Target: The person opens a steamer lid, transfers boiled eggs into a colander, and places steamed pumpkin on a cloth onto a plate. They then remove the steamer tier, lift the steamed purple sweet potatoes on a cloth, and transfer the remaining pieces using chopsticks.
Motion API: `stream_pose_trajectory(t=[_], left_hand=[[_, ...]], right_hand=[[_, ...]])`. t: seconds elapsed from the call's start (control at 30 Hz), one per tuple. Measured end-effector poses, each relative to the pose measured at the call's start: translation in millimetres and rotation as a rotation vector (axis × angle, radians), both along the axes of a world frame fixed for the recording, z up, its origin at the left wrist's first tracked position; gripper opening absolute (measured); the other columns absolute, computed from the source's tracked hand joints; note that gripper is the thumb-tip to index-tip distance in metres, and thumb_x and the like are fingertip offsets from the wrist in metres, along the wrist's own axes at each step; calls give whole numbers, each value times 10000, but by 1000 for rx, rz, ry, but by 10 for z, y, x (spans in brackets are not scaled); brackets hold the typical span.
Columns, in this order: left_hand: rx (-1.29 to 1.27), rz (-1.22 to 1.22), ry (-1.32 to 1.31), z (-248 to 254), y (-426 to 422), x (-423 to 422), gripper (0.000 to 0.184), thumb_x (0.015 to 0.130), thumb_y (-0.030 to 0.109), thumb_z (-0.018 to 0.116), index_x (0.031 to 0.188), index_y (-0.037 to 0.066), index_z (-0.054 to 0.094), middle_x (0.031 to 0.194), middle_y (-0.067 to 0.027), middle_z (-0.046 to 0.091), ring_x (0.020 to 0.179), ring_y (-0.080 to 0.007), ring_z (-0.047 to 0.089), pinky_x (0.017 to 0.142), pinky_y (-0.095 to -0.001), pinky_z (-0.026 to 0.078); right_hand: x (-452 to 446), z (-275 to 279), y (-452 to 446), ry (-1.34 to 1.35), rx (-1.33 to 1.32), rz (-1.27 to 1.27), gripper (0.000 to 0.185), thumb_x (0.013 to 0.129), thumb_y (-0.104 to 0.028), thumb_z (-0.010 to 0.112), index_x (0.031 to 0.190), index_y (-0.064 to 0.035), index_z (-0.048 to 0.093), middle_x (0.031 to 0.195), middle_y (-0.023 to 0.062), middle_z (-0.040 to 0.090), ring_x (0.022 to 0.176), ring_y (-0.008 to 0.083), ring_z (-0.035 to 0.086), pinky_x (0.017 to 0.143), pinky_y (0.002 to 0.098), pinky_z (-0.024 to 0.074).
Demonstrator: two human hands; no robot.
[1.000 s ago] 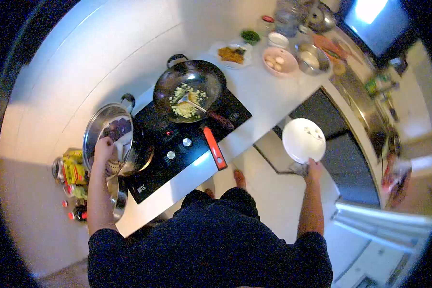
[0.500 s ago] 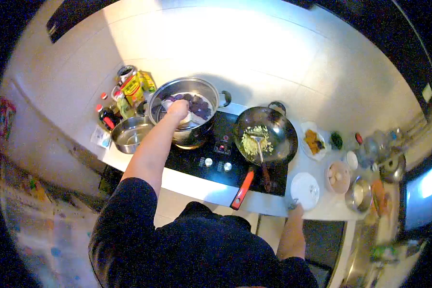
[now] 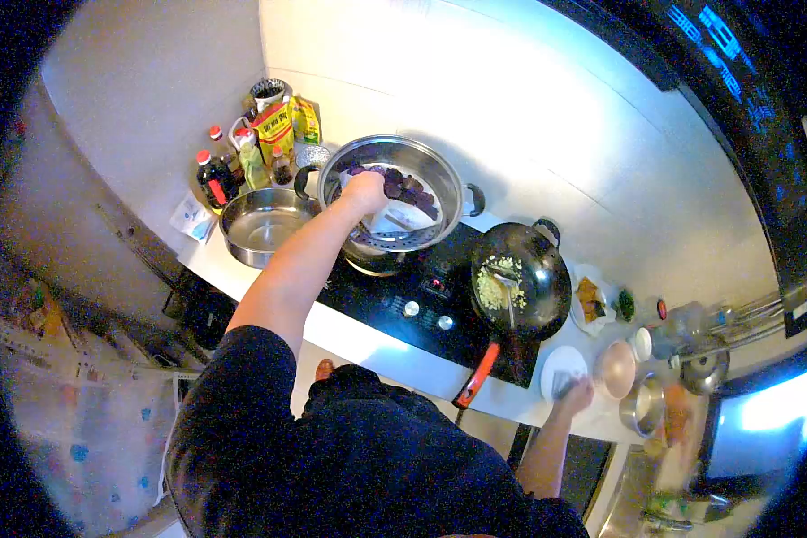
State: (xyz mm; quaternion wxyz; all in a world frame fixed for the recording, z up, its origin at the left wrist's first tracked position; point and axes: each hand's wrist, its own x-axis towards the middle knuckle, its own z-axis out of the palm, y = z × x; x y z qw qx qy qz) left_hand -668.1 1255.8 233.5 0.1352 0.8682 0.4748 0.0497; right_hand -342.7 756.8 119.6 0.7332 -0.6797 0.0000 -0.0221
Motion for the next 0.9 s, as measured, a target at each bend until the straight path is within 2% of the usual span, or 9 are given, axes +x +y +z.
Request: stream_pose_trajectory(t=[0.07, 0.1, 0.17, 0.23, 0.37, 0.57, 0.67, 0.77, 0.9], left_hand=[[1, -117, 19, -68, 100, -85, 272, 660, 157, 570, 880, 6, 622, 916, -205, 599, 876, -311, 588, 770, -391, 469], [-13, -143, 25, -86, 135, -101, 264, 664, 148, 567, 882, 9, 621, 918, -207, 598, 878, -312, 587, 766, -395, 471], [-43, -197, 31, -123, 179, -137, 251, 670, 131, 561, 886, 16, 617, 922, -210, 595, 881, -315, 587, 756, -401, 473], [-66, -187, -68, -127, 157, -161, 240, 693, 100, 542, 909, 22, 613, 925, -203, 599, 877, -316, 590, 734, -400, 480], [-114, -193, -138, 15, 114, -336, 212, 691, 99, 547, 869, 14, 627, 893, -185, 613, 840, -320, 602, 709, -408, 486], [-127, -159, -183, 29, 95, -414, 177, 689, 101, 548, 806, 28, 657, 876, -167, 626, 816, -286, 618, 678, -377, 500], [-123, -131, -172, 126, 71, -425, 173, 684, 108, 554, 798, 31, 659, 852, -155, 631, 802, -280, 622, 661, -375, 502], [-112, -94, -203, 22, 72, -353, 168, 681, 112, 556, 793, 45, 663, 844, -141, 635, 796, -277, 622, 654, -372, 502], [-135, -131, -180, 49, 36, -391, 163, 691, 114, 551, 792, 56, 665, 859, -134, 635, 804, -270, 619, 669, -366, 496]], right_hand=[[-425, 754, 763, -184, -238, 196, 83, 777, -116, 540, 770, -34, 551, 676, 46, 526, 587, 130, 491, 558, 238, 423], [-95, 517, 984, -176, -159, 369, 96, 769, -122, 567, 784, -26, 569, 681, 43, 550, 596, 130, 505, 559, 236, 426], [-1000, 1493, 1910, -140, -295, 545, 152, 766, -123, 579, 849, 1, 607, 755, 58, 596, 631, 130, 545, 581, 237, 440], [-1150, 1623, 2541, -382, -476, 844, 193, 767, -146, 574, 850, 22, 620, 755, 72, 620, 633, 134, 562, 601, 251, 450], [-1398, 1537, 3802, -282, -995, 1084, 259, 744, -210, 582, 838, 29, 620, 654, 77, 621, 580, 144, 557, 550, 292, 444], [-1227, 1020, 4570, -881, -1568, 988, 270, 724, -247, 560, 738, 9, 645, 729, 177, 630, 652, 292, 623, 579, 365, 478], [-982, 498, 4918, -1087, -1835, 1174, 371, 736, -346, 554, 790, 11, 639, 831, 210, 612, 813, 329, 605, 747, 396, 477], [-1357, 772, 4900, -859, -1767, 980, 374, 742, -346, 539, 817, 7, 638, 873, 198, 612, 849, 330, 596, 755, 393, 478], [-1447, 686, 5004, -657, -1628, 858, 213, 700, -143, 552, 821, 17, 626, 956, 235, 582, 922, 321, 571, 783, 379, 462]])
